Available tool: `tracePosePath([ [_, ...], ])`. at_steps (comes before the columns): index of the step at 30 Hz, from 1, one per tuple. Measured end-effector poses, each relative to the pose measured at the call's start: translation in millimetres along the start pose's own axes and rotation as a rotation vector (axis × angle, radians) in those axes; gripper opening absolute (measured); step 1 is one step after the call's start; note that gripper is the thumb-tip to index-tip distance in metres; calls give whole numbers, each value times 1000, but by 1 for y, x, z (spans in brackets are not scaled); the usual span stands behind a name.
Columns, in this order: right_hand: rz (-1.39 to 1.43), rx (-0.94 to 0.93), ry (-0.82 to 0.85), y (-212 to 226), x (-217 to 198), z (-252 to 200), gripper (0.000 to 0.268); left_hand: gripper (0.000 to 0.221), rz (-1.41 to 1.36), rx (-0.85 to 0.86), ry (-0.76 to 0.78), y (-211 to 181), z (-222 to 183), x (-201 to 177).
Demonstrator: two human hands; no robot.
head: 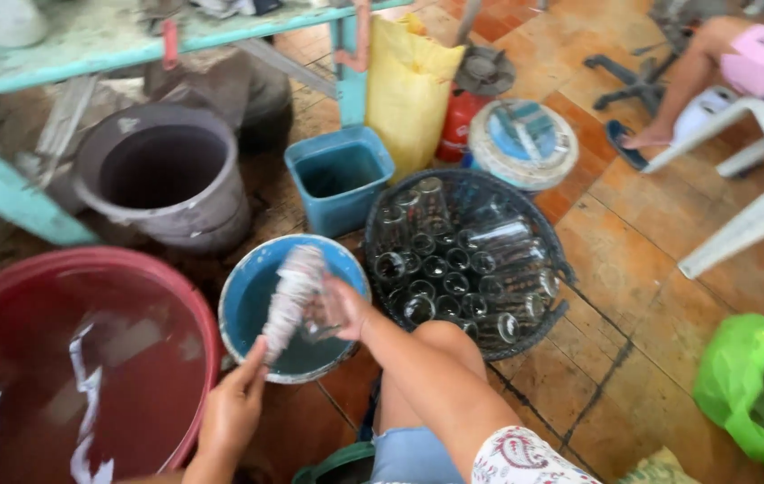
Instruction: Washing glass jars using a brush and buckets of water.
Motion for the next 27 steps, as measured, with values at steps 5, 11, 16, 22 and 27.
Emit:
tracePosePath([
  [5,70,-86,-65,20,-14,15,20,53,288,97,155,11,-43,10],
  [11,-163,-45,-28,4,-2,1,98,51,70,130,44,-15,-11,2],
  [16,104,-16,87,7,-4,-1,62,48,-4,161,-89,-35,-9,-13],
  [22,140,-99,-192,27,-41,24,69,42,252,289,-56,-2,-60,-4],
  [27,119,12,-92,3,-21,17,61,45,135,266,-104,-10,-20,1],
])
Point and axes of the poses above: each hand's wrist, its own z-axis towards the middle knuckle, its own x-axis out of the palm, y = z × x, the point moved 8 cm from there along z, towards the middle knuckle, and after that the axes turned 10 degrees about -y, right-handed, at the moved point
